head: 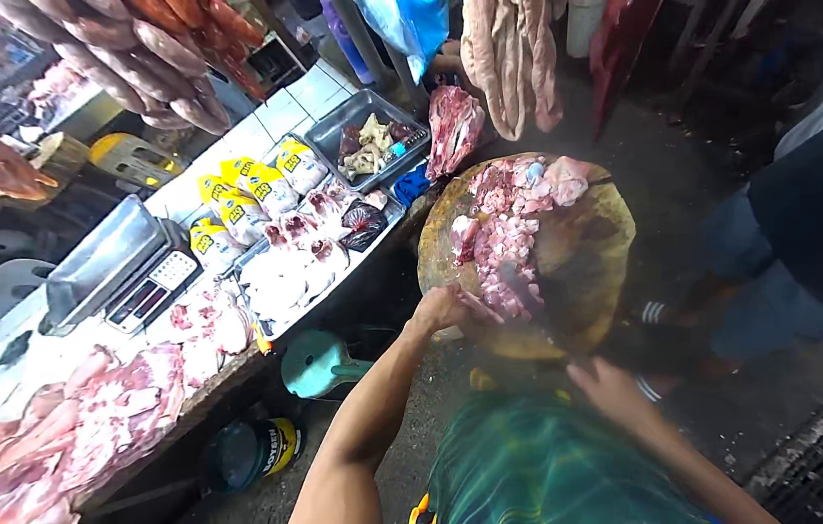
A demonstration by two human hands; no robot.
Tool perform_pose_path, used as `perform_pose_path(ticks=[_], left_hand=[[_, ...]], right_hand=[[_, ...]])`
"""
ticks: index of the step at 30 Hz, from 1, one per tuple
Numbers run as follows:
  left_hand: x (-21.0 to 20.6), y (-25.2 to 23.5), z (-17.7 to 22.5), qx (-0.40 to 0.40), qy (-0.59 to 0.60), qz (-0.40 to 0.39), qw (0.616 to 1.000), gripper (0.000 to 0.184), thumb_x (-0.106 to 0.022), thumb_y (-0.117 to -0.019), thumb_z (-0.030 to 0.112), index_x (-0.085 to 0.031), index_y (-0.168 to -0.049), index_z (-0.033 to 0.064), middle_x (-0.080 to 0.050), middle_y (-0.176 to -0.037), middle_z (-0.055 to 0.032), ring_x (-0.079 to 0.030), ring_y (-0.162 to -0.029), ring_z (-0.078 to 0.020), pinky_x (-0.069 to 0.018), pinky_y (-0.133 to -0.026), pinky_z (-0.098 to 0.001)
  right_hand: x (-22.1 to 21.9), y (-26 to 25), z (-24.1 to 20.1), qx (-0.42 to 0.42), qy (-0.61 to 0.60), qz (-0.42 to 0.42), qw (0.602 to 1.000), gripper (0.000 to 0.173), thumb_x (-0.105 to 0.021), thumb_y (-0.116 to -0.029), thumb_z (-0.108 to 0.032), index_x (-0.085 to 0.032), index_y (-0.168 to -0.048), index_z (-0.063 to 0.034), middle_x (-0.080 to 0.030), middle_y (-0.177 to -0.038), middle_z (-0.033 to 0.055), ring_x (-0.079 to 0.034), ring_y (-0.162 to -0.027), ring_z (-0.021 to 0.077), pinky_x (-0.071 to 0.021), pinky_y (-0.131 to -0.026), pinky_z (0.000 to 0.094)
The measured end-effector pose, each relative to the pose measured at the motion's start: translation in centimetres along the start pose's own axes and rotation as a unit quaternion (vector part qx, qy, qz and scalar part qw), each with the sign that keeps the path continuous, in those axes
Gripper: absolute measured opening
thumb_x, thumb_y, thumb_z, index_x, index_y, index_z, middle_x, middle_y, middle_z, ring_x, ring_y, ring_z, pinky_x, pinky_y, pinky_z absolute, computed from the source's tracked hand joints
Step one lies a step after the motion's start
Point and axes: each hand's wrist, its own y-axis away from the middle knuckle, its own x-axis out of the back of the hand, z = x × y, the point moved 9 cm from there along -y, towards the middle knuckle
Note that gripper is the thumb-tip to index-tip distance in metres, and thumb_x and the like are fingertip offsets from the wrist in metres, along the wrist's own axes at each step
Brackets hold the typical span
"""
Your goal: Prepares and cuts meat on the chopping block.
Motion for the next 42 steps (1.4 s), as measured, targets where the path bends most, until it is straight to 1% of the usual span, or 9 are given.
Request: perform_pose_path(ticks=[3,8,14,23,28,33,36,38,42], left_hand=[[2.6,0.8,0.5,0.017,0.076,0.003,0.997,0.041,-0.078,-0.0845,0.040,-0.067,-0.110,0.0087,-0.071,-0.090,-0.0141,-0.070,-0.087,-0.0333,-0.0563,-0.079,-0.0604],[4.7,0.5,1.5,0.040,0.188,0.042,0.980,0.053,-0.077,-0.0860,0.042,-0.061,-0.124,0.0076,-0.072,-0.096,-0.0138,-0.071,-0.090,-0.0299,-0.0572,-0.083,-0.0578],[-4.4,-0.7,-2.3,0.137,0.215,-0.027,0.967,0.062,-0.081,-0.0821,0.036,-0.059,-0.128,-0.0003,-0.071,-0.104,-0.0227,-0.070,-0.097,-0.0407,-0.0560,-0.085,-0.0650],[-5.3,1.1,-2.8,0.171,0.075,0.070,0.980,0.092,-0.078,-0.0710,0.069,-0.061,-0.132,0.0031,-0.054,-0.139,-0.0262,-0.058,-0.121,-0.0443,-0.0513,-0.096,-0.0617],[-5.4,1.9,-2.9,0.160,0.083,0.083,0.980,0.063,-0.068,-0.0899,0.050,-0.063,-0.134,0.0054,-0.056,-0.139,-0.0233,-0.053,-0.129,-0.0426,-0.0449,-0.105,-0.0609],[-5.1,2.5,-4.7,0.164,0.183,0.119,0.962,0.046,-0.056,-0.1011,0.041,-0.064,-0.132,0.0088,-0.058,-0.141,-0.0168,-0.050,-0.135,-0.0376,-0.0428,-0.108,-0.0605],[-4.8,2.9,-5.1,0.192,0.222,0.145,0.945,0.068,-0.062,-0.0921,0.055,-0.059,-0.138,0.0053,-0.051,-0.149,-0.0183,-0.047,-0.139,-0.0369,-0.0415,-0.111,-0.0589],[-5.1,2.6,-4.8,0.208,0.194,0.157,0.946,0.093,-0.074,-0.0747,0.068,-0.057,-0.138,0.0019,-0.043,-0.155,-0.0209,-0.043,-0.142,-0.0383,-0.0436,-0.109,-0.0584],[-6.0,1.4,-1.6,0.213,0.142,0.109,0.960,0.095,-0.079,-0.0689,0.063,-0.059,-0.136,-0.0013,-0.033,-0.160,-0.0272,-0.038,-0.146,-0.0443,-0.0505,-0.105,-0.0591]], right_hand=[[-0.4,-1.8,-1.8,-0.003,0.020,-0.065,0.998,0.062,-0.051,-0.0993,-0.066,-0.067,-0.109,-0.0070,-0.067,-0.088,0.0141,-0.067,-0.081,0.0305,-0.0548,-0.076,0.0557],[0.4,-5.3,-5.0,-0.054,0.035,0.007,0.998,0.065,-0.047,-0.1017,-0.065,-0.067,-0.113,-0.0045,-0.070,-0.102,0.0196,-0.069,-0.100,0.0369,-0.0539,-0.088,0.0603],[0.5,-5.4,-7.2,-0.039,0.048,0.031,0.998,0.067,-0.039,-0.1046,-0.064,-0.066,-0.113,-0.0037,-0.068,-0.092,0.0184,-0.069,-0.087,0.0346,-0.0545,-0.080,0.0575],[2.4,-2.6,-18.0,0.296,-0.037,0.260,0.918,0.052,-0.045,-0.1077,-0.046,-0.067,-0.114,0.0014,-0.065,-0.069,0.0044,-0.063,-0.058,0.0124,-0.0575,-0.055,0.0359],[-3.1,-8.1,-10.3,-0.012,0.150,0.010,0.988,0.068,-0.032,-0.1061,-0.063,-0.063,-0.119,-0.0040,-0.071,-0.095,0.0186,-0.071,-0.094,0.0363,-0.0565,-0.083,0.0579],[1.2,-5.4,-13.8,0.025,0.110,0.079,0.990,0.062,-0.032,-0.1084,-0.056,-0.065,-0.110,-0.0034,-0.066,-0.080,0.0146,-0.068,-0.078,0.0317,-0.0551,-0.073,0.0534],[2.0,-4.4,-17.5,0.182,0.035,0.176,0.967,0.058,-0.037,-0.1093,-0.050,-0.067,-0.118,-0.0009,-0.064,-0.069,0.0074,-0.065,-0.061,0.0207,-0.0571,-0.059,0.0445],[0.5,-5.1,-17.8,0.238,0.023,0.202,0.950,0.057,-0.039,-0.1086,-0.048,-0.066,-0.117,0.0017,-0.063,-0.067,0.0064,-0.064,-0.058,0.0180,-0.0562,-0.056,0.0408],[-3.6,-6.8,-11.9,0.070,0.203,0.018,0.976,0.066,-0.033,-0.1082,-0.055,-0.061,-0.129,0.0008,-0.072,-0.099,0.0231,-0.073,-0.093,0.0417,-0.0585,-0.083,0.0615]])
